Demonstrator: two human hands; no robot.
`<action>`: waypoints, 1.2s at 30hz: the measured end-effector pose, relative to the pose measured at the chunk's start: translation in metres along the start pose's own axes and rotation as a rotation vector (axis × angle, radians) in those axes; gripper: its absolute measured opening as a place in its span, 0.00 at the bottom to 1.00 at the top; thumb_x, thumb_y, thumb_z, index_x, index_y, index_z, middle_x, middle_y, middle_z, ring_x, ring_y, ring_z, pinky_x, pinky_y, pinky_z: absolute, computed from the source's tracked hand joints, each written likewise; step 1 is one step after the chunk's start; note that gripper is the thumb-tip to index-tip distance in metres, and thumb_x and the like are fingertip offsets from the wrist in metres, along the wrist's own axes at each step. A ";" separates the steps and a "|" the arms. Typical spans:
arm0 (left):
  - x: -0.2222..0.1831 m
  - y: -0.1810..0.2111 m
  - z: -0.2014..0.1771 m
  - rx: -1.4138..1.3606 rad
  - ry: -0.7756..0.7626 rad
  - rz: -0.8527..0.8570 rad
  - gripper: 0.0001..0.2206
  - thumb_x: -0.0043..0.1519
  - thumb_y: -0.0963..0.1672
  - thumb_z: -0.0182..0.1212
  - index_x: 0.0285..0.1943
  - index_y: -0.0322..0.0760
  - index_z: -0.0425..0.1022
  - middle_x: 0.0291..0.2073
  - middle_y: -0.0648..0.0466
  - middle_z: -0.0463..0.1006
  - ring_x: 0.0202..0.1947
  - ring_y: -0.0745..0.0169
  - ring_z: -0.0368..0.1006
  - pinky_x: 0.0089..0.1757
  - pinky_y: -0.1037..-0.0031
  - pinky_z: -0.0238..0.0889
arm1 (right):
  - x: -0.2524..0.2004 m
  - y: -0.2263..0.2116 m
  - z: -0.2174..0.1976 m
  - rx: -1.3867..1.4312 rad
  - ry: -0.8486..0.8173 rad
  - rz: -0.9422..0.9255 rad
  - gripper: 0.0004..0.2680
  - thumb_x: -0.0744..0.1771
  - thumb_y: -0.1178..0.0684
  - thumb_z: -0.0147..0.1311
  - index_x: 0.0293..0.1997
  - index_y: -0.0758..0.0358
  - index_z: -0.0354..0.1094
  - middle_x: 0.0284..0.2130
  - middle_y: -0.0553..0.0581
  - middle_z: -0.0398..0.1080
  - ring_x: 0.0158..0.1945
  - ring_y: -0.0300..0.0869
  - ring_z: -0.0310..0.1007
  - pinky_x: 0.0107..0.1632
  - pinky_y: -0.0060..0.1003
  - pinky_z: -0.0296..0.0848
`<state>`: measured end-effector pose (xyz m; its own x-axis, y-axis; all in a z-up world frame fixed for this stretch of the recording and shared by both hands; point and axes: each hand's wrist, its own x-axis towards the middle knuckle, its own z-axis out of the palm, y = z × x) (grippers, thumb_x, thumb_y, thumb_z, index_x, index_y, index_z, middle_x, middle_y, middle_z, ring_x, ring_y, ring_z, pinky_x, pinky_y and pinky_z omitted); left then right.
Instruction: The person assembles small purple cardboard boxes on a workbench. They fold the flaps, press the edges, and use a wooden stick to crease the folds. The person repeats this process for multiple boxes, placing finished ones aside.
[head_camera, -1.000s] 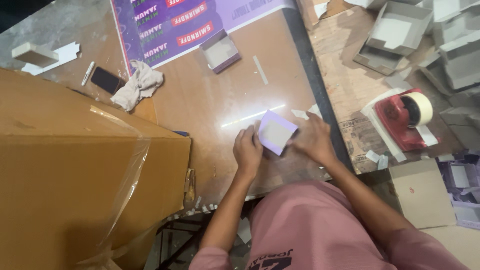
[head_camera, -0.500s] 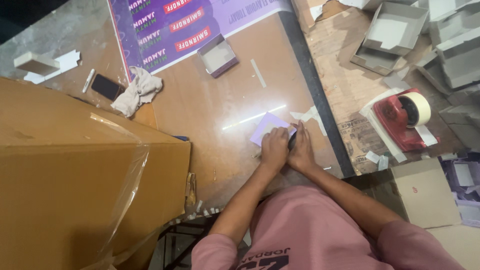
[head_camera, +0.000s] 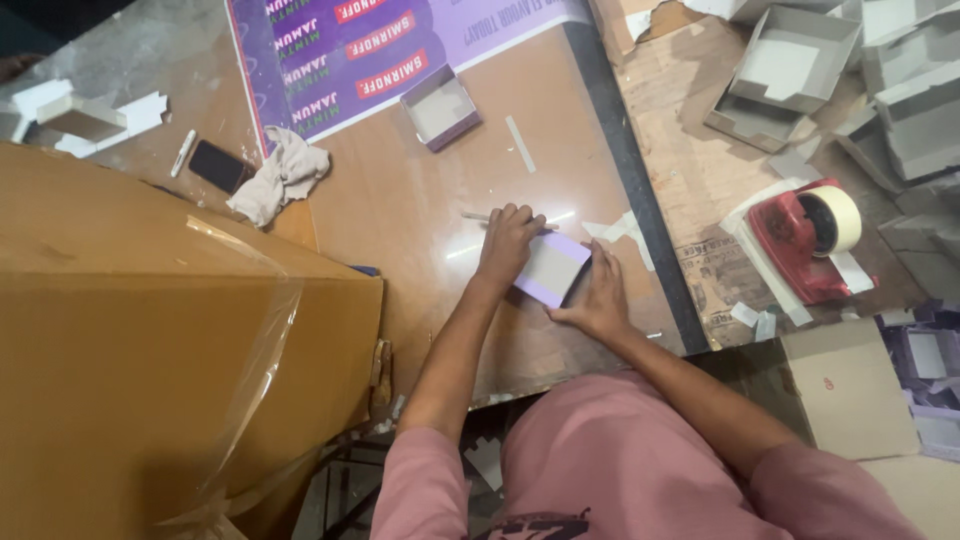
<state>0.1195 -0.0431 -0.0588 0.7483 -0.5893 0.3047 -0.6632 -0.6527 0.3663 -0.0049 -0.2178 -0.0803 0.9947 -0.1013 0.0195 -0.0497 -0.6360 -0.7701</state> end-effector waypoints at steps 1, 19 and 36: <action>0.002 -0.002 0.001 -0.006 0.002 0.029 0.13 0.57 0.37 0.55 0.45 0.42 0.82 0.35 0.52 0.72 0.42 0.49 0.68 0.45 0.59 0.58 | 0.000 -0.002 -0.003 -0.001 -0.012 0.011 0.50 0.49 0.39 0.76 0.71 0.76 0.44 0.63 0.70 0.59 0.68 0.63 0.52 0.70 0.52 0.53; -0.091 0.119 0.012 0.048 0.096 -0.420 0.13 0.53 0.36 0.56 0.45 0.32 0.79 0.34 0.45 0.72 0.40 0.42 0.68 0.42 0.54 0.59 | -0.003 0.010 0.008 0.020 -0.016 0.038 0.47 0.50 0.40 0.76 0.71 0.72 0.48 0.61 0.74 0.59 0.67 0.65 0.54 0.69 0.53 0.54; -0.102 0.129 -0.068 -0.203 0.526 -0.614 0.13 0.68 0.37 0.53 0.61 0.27 0.71 0.47 0.37 0.77 0.46 0.35 0.74 0.46 0.55 0.69 | -0.022 -0.014 -0.032 0.298 -0.307 0.330 0.33 0.60 0.38 0.65 0.69 0.68 0.58 0.42 0.69 0.77 0.45 0.54 0.80 0.50 0.45 0.77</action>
<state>-0.0410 -0.0345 0.0172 0.9195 0.1761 0.3515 -0.1562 -0.6569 0.7376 -0.0288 -0.2311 -0.0496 0.9136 -0.0020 -0.4067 -0.3803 -0.3589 -0.8524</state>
